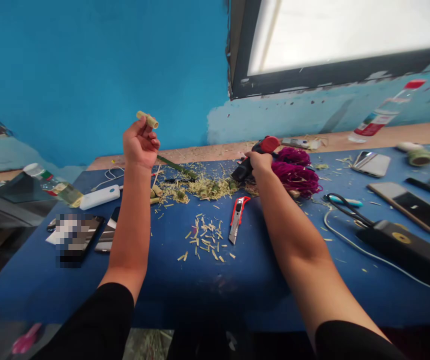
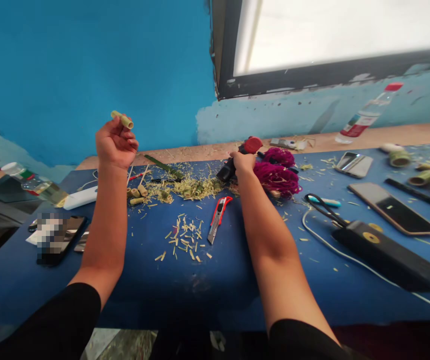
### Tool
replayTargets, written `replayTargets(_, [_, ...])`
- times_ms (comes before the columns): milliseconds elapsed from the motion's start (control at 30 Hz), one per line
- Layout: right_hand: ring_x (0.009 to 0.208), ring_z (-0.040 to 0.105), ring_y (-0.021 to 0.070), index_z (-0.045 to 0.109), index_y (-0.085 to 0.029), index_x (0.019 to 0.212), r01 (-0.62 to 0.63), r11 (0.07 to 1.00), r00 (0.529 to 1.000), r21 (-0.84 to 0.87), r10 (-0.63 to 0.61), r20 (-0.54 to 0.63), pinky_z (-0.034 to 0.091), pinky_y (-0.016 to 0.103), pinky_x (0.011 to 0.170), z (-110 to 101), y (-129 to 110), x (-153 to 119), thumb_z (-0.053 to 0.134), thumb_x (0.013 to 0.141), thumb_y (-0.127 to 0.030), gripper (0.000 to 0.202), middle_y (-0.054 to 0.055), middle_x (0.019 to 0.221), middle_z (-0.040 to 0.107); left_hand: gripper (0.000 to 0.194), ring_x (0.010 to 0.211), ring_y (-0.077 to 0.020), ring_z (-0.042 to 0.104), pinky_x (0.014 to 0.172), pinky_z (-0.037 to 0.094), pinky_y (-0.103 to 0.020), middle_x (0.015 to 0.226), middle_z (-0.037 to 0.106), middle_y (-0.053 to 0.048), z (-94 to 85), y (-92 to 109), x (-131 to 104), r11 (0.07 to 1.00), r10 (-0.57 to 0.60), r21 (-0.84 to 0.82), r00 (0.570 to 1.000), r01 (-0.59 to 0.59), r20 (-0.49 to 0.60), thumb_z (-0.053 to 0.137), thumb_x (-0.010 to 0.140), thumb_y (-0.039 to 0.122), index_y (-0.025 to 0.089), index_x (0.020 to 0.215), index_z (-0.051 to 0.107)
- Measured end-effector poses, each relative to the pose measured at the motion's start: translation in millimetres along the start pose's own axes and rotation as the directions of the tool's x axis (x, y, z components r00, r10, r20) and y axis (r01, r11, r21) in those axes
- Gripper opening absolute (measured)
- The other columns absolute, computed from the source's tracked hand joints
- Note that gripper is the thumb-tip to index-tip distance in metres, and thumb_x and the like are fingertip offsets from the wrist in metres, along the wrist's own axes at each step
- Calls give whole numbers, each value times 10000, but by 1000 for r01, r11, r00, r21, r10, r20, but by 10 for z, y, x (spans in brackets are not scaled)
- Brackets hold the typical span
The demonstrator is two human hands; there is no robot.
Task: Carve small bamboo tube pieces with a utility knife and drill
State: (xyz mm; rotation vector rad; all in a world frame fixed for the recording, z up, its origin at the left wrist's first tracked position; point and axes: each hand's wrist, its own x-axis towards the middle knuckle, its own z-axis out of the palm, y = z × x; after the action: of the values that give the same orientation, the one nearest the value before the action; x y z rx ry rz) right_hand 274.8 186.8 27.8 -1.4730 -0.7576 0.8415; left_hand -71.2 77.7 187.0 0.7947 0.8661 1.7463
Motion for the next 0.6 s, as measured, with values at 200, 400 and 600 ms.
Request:
replayTargets(200, [670, 522, 155, 473, -277, 873, -93, 991, 996, 94, 94, 2, 537, 284, 567, 56, -142, 70, 821, 702, -263, 388, -57, 730, 459, 116, 597, -99, 560, 507, 440, -242, 927, 835, -8, -14, -37, 14, 998, 55, 29, 998, -56, 33, 745, 948, 392, 282, 915, 757])
replayTargets(400, [665, 457, 182, 326, -304, 799, -72, 979, 997, 189, 71, 15, 536, 332, 604, 9, -318, 142, 602, 903, -512, 361, -32, 727, 385, 312, 620, -123, 600, 518, 461, -292, 904, 839, -11, -178, -86, 256, 964, 135, 206, 976, -170, 171, 787, 907, 613, 302, 900, 763])
replayTargets(600, [718, 468, 212, 217, -321, 797, 41, 986, 996, 162, -54, 77, 532, 391, 685, -269, -548, 311, 403, 995, -652, 428, -22, 731, 287, 412, 786, -143, 717, 600, 525, -285, 955, 847, -22, -183, -190, 280, 901, 177, 341, 945, -269, 276, 845, 876, 656, 287, 1050, 781])
